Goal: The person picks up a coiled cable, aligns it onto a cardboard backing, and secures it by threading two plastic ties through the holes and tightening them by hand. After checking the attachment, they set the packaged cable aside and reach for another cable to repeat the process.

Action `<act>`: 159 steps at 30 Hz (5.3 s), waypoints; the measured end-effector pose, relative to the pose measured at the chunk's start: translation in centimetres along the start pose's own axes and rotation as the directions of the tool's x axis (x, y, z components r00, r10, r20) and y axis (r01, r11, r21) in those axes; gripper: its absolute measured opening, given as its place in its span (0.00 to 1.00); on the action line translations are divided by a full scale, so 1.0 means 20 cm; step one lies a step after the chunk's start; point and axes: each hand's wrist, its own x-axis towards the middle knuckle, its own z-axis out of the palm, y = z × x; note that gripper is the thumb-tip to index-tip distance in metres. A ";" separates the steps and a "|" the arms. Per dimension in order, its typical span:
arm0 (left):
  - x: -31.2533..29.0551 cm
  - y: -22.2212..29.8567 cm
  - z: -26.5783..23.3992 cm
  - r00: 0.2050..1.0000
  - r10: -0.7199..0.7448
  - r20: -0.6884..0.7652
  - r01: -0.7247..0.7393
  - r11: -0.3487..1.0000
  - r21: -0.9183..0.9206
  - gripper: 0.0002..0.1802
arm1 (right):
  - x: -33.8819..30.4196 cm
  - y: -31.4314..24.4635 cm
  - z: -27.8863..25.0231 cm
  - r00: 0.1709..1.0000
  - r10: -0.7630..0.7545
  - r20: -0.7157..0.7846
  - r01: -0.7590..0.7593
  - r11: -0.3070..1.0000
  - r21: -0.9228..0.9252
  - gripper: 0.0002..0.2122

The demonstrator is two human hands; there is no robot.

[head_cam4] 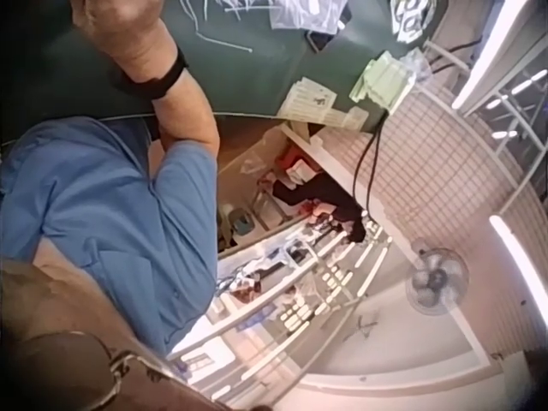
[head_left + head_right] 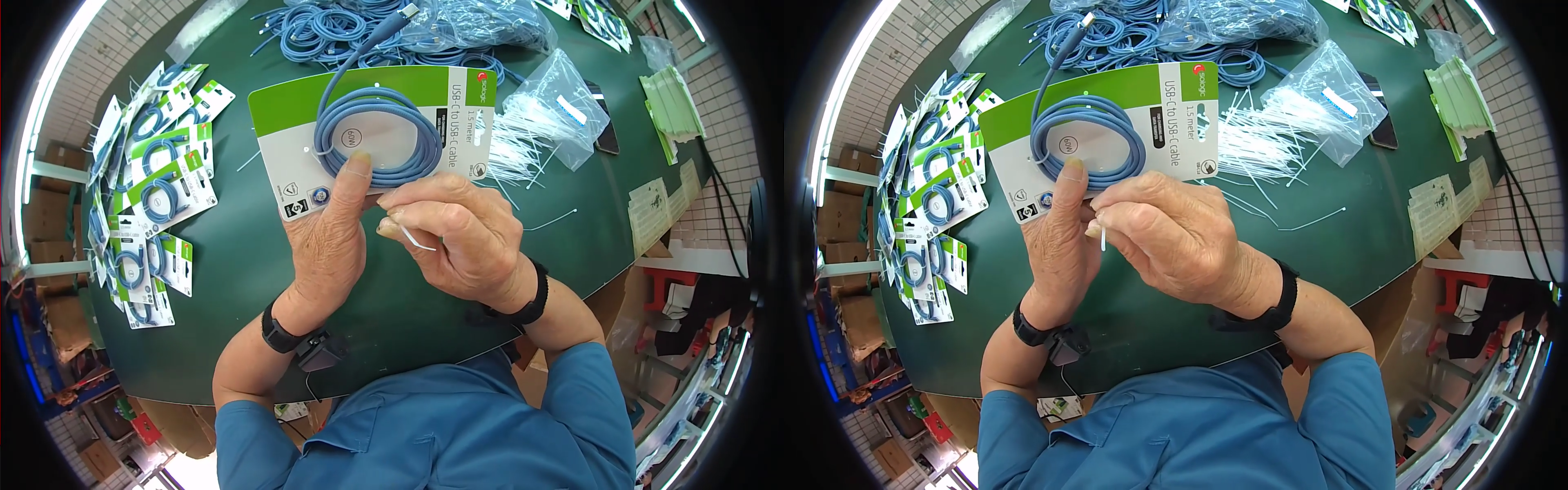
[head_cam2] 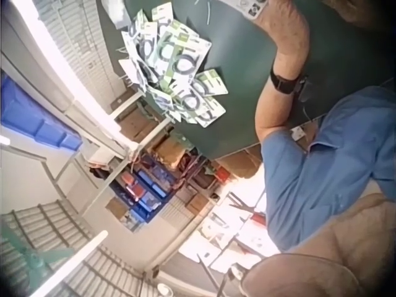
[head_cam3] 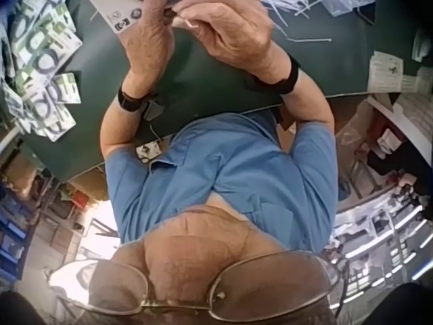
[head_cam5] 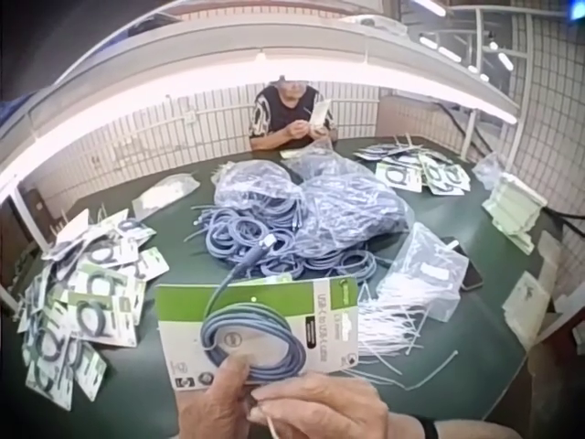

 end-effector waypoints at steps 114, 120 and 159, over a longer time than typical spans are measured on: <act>-0.04 -0.13 -0.04 0.994 -0.071 0.085 0.068 0.997 0.034 0.13 | 0.07 -0.03 -0.11 0.934 0.219 0.282 -0.097 0.916 -0.389 0.09; 0.03 -0.12 -0.03 0.991 -0.122 0.047 0.121 0.992 0.037 0.15 | 0.08 0.06 -0.12 0.971 0.151 0.187 -0.121 0.979 -0.163 0.09; -0.07 -0.06 0.03 0.953 -0.169 0.251 0.176 0.984 -0.006 0.22 | -0.41 0.30 -0.36 0.543 0.615 0.572 -0.747 0.042 0.663 0.17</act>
